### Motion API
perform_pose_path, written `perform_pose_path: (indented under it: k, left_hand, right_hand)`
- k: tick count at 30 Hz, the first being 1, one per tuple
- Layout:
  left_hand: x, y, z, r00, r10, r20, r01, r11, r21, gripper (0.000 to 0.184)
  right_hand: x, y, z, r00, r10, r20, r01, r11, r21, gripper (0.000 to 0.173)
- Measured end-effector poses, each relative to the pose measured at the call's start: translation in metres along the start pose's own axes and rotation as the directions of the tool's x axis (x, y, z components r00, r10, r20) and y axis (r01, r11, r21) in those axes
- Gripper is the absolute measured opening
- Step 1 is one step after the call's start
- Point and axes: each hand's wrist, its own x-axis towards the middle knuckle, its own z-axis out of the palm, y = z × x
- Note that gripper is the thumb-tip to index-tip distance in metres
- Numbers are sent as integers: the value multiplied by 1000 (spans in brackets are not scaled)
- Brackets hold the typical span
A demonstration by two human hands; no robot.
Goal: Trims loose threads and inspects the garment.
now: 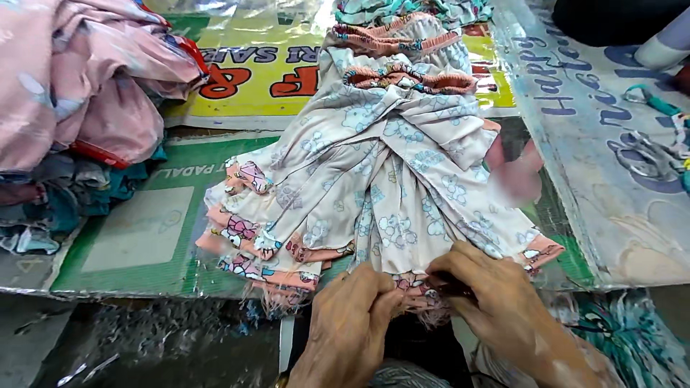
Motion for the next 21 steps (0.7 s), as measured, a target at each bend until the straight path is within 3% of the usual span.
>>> perform_pose_path:
  k: [3, 7, 10, 12, 13, 14, 16, 18, 21]
  left_hand:
    - [-4, -3, 3, 992, 85, -90, -85, 996, 8, 29]
    - [-3, -2, 15, 989, 137, -55, -121, 964, 235, 33]
    - [4, -1, 22, 976, 145, -162, -104, 966, 237, 18]
    - [9, 3, 21, 961, 82, -263, -88, 996, -9, 13]
    - [12, 6, 19, 959, 13, -282, -80, 971, -227, 14]
    - [14, 9, 15, 961, -60, -270, -76, 880, -468, 14]
    - [18, 13, 11, 960, -193, -201, -57, 570, -819, 15]
    - [19, 14, 13, 958, -252, -139, -28, 399, -917, 15]
    - [20, 14, 14, 944, -315, -103, 1, 314, -949, 15]
  right_hand:
    - [-2, 4, -3, 1000, 2, -27, 1, 993, 116, 15]
    - [-4, -3, -6, 998, 13, -66, 7, 956, 293, 12]
    - [-3, -12, -9, 992, -24, -121, 64, 937, 342, 12]
    - [-2, -19, -10, 985, -60, -161, 115, 927, 357, 12]
    - [-2, -22, -8, 980, -74, -182, 136, 926, 353, 12]
    - [-1, -25, -5, 976, -84, -203, 151, 928, 341, 12]
    - [2, -29, 3, 969, -80, -233, 153, 938, 312, 12]
    - [5, -33, 8, 966, -44, -255, 114, 957, 265, 17]
    - [6, -39, 4, 965, 40, -258, 31, 964, 264, 36]
